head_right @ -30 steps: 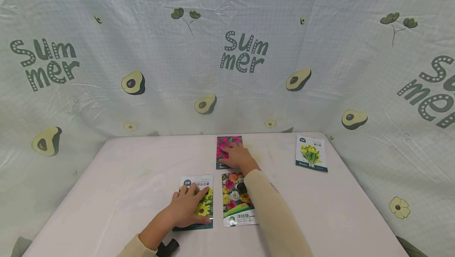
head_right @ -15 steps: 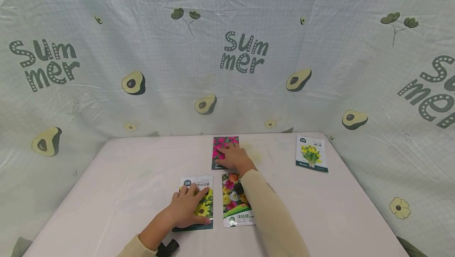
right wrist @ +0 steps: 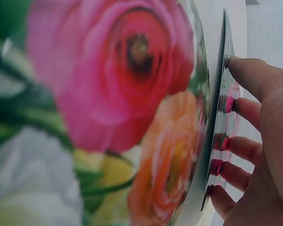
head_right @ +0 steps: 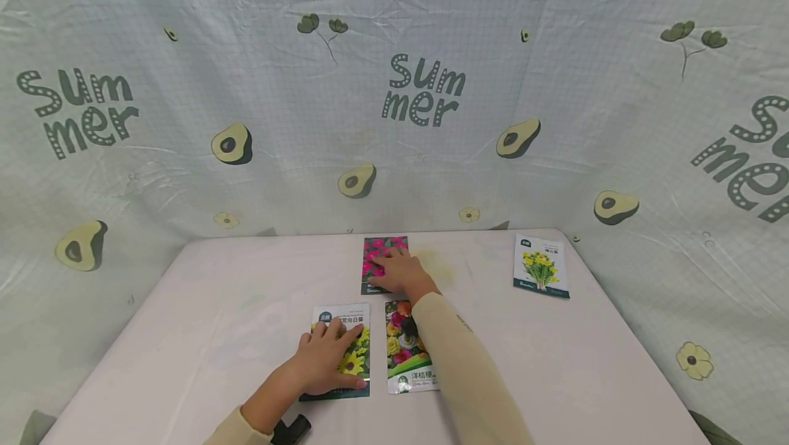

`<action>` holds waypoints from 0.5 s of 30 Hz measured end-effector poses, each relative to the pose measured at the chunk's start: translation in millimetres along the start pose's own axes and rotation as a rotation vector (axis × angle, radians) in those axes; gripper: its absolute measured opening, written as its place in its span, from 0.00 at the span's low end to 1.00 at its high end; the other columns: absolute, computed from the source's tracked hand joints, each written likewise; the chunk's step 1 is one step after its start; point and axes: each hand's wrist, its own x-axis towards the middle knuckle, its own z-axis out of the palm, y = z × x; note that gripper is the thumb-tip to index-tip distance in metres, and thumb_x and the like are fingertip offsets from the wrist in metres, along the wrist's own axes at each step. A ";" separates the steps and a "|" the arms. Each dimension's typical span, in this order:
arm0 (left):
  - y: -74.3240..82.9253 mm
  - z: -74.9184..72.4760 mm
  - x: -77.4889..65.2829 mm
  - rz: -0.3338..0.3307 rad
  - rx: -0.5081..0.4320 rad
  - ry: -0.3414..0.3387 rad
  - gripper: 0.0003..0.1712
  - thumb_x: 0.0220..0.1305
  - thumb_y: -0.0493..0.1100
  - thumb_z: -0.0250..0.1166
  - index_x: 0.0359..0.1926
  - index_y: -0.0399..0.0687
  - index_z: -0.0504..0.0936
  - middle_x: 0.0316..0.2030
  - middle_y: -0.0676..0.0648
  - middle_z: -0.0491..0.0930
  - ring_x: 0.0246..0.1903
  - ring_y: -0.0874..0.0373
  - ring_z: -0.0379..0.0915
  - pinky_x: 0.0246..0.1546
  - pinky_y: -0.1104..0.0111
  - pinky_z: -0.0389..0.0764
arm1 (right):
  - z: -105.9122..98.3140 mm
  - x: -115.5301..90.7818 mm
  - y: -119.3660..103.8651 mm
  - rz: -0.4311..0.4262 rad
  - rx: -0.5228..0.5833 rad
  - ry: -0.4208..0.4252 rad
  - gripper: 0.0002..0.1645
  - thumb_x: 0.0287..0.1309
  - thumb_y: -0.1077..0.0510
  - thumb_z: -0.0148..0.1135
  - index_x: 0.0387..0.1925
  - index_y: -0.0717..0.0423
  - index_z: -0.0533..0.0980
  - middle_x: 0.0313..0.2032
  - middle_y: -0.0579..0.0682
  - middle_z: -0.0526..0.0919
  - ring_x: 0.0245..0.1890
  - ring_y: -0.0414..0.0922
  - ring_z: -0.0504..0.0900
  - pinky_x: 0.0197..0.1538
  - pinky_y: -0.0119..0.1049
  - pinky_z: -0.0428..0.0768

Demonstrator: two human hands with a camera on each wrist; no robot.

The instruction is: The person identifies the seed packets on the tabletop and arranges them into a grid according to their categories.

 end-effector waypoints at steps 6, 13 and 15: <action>-0.1 -0.4 -0.9 0.000 0.001 0.001 0.57 0.46 0.75 0.74 0.74 0.56 0.71 0.60 0.41 0.68 0.54 0.44 0.61 0.49 0.48 0.67 | -1.7 2.0 -5.5 -0.011 -0.005 -0.020 0.39 0.69 0.31 0.56 0.77 0.35 0.64 0.76 0.53 0.63 0.77 0.58 0.58 0.75 0.59 0.61; 0.7 -0.5 -1.0 -0.002 -0.002 -0.006 0.57 0.46 0.75 0.74 0.74 0.57 0.70 0.61 0.41 0.68 0.54 0.43 0.61 0.50 0.47 0.67 | 3.4 10.4 -7.2 -0.015 -0.040 -0.026 0.39 0.69 0.30 0.55 0.77 0.34 0.64 0.76 0.53 0.63 0.77 0.58 0.58 0.74 0.59 0.62; 0.9 -1.0 -1.1 -0.004 -0.002 -0.006 0.57 0.46 0.75 0.74 0.74 0.57 0.70 0.61 0.41 0.68 0.55 0.43 0.62 0.51 0.47 0.68 | 4.7 12.0 -7.8 -0.017 -0.048 -0.022 0.40 0.69 0.30 0.55 0.77 0.34 0.64 0.76 0.52 0.63 0.77 0.58 0.58 0.74 0.59 0.62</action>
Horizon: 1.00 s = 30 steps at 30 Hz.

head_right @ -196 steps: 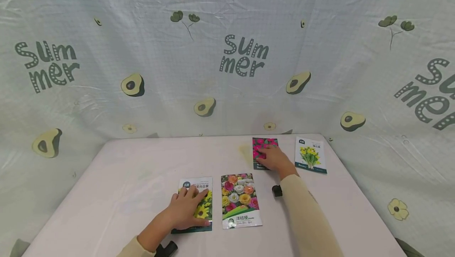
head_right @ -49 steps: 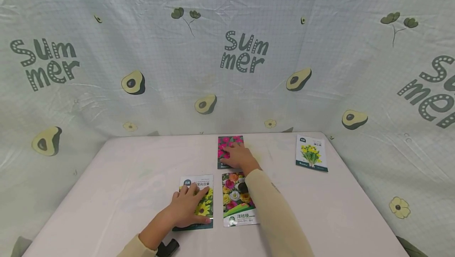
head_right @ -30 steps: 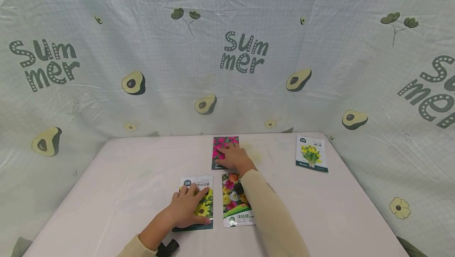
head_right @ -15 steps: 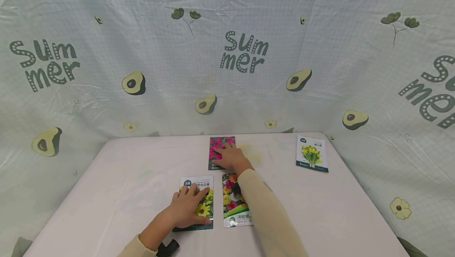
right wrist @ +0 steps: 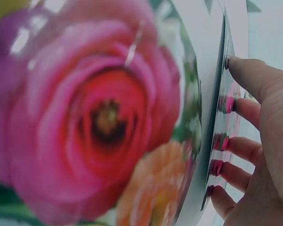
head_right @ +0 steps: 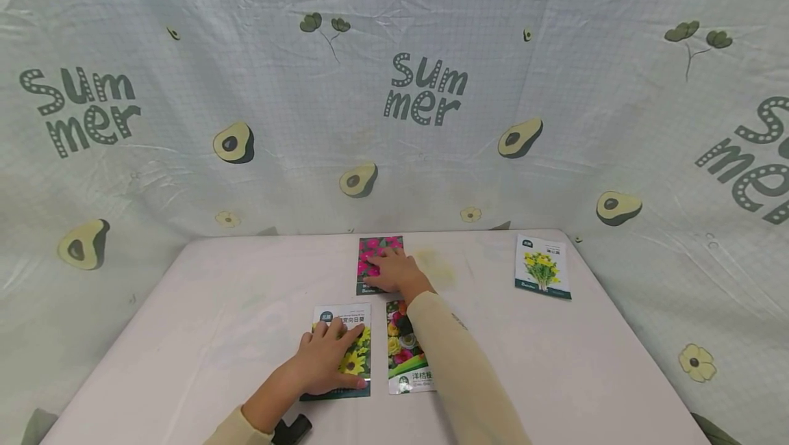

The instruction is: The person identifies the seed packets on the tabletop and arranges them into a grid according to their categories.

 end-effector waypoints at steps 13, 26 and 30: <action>0.0 -0.5 -1.1 0.003 -0.017 0.010 0.56 0.46 0.74 0.75 0.73 0.57 0.71 0.59 0.41 0.69 0.54 0.43 0.62 0.50 0.47 0.68 | -2.3 -1.6 -10.3 -0.017 0.041 0.001 0.40 0.70 0.32 0.56 0.77 0.37 0.63 0.76 0.54 0.62 0.78 0.58 0.57 0.75 0.58 0.61; -0.7 0.1 -0.4 0.014 -0.025 0.010 0.55 0.47 0.74 0.75 0.73 0.57 0.71 0.59 0.42 0.69 0.54 0.43 0.62 0.50 0.46 0.67 | -3.0 0.1 -15.8 -0.052 0.046 0.009 0.37 0.70 0.33 0.56 0.76 0.38 0.66 0.76 0.53 0.64 0.78 0.57 0.58 0.75 0.58 0.62; -1.0 0.6 -0.4 0.019 -0.024 0.013 0.55 0.47 0.74 0.75 0.72 0.57 0.71 0.59 0.41 0.69 0.54 0.43 0.62 0.50 0.46 0.67 | -1.9 1.4 -17.2 -0.069 0.020 0.007 0.37 0.71 0.33 0.55 0.76 0.38 0.65 0.76 0.52 0.64 0.78 0.58 0.57 0.74 0.58 0.64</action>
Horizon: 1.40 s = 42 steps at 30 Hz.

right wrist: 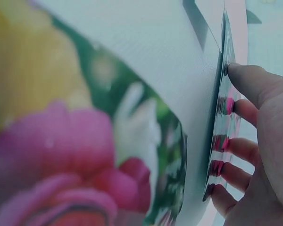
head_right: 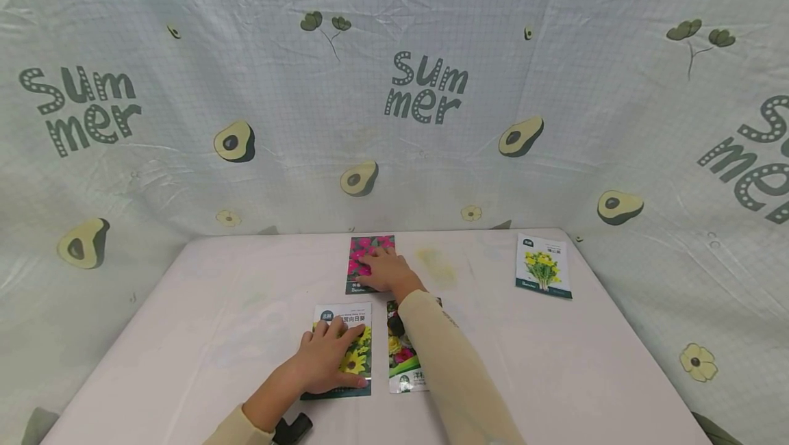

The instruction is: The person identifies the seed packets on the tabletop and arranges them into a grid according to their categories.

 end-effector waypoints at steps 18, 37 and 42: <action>-1.9 3.2 2.5 0.002 -0.017 0.004 0.54 0.46 0.73 0.76 0.71 0.56 0.72 0.58 0.42 0.69 0.55 0.42 0.63 0.51 0.45 0.67 | 2.3 1.6 -10.1 -0.010 -0.018 0.029 0.36 0.71 0.33 0.55 0.76 0.37 0.66 0.75 0.51 0.65 0.76 0.56 0.61 0.75 0.55 0.64; -3.7 4.3 3.4 0.007 -0.019 -0.004 0.54 0.47 0.74 0.75 0.71 0.56 0.72 0.59 0.41 0.69 0.57 0.41 0.63 0.53 0.43 0.68 | 4.0 5.3 -23.7 -0.001 -0.037 0.030 0.37 0.70 0.31 0.55 0.75 0.36 0.66 0.75 0.51 0.66 0.77 0.55 0.61 0.75 0.53 0.64; -4.1 4.5 4.2 0.003 -0.021 -0.009 0.53 0.47 0.74 0.75 0.70 0.56 0.73 0.59 0.41 0.69 0.57 0.41 0.63 0.54 0.43 0.68 | 5.3 8.1 -25.9 -0.001 -0.046 0.025 0.38 0.70 0.31 0.55 0.76 0.35 0.65 0.75 0.50 0.65 0.77 0.54 0.61 0.75 0.52 0.63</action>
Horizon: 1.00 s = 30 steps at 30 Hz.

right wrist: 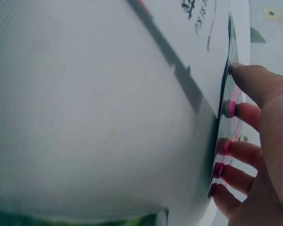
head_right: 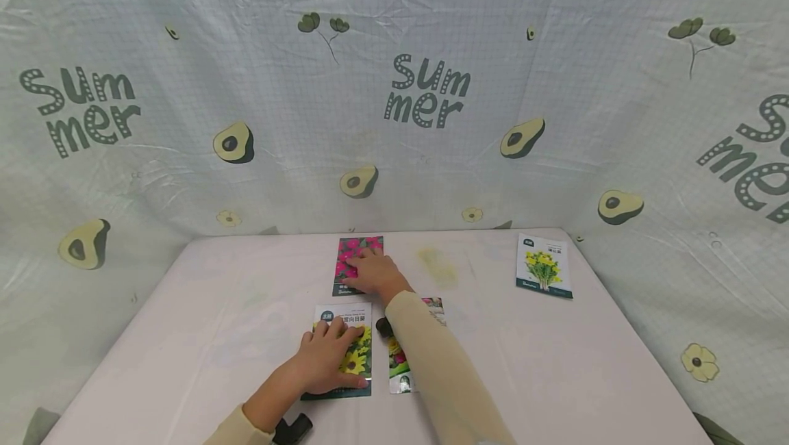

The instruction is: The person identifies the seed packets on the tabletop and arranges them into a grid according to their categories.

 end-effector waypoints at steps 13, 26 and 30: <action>-2.3 0.6 -4.6 0.003 0.008 -0.012 0.53 0.47 0.74 0.75 0.70 0.55 0.73 0.59 0.42 0.69 0.57 0.41 0.62 0.55 0.43 0.67 | 1.0 -0.5 -10.2 -0.009 0.009 -0.001 0.38 0.70 0.32 0.56 0.76 0.36 0.65 0.76 0.50 0.65 0.77 0.54 0.60 0.76 0.53 0.63; -4.5 0.3 -9.4 0.016 0.014 -0.016 0.53 0.48 0.74 0.74 0.70 0.55 0.72 0.58 0.42 0.68 0.56 0.42 0.62 0.53 0.44 0.68 | 5.2 0.3 -16.8 -0.019 -0.011 0.012 0.38 0.69 0.31 0.55 0.76 0.36 0.65 0.77 0.48 0.64 0.78 0.53 0.60 0.76 0.52 0.63; -5.5 0.4 -10.4 0.017 0.019 -0.019 0.53 0.48 0.74 0.74 0.70 0.55 0.72 0.59 0.42 0.68 0.56 0.42 0.62 0.54 0.44 0.68 | 6.7 0.3 -18.6 -0.021 -0.018 0.013 0.38 0.70 0.31 0.55 0.76 0.36 0.65 0.77 0.48 0.64 0.78 0.53 0.60 0.76 0.52 0.63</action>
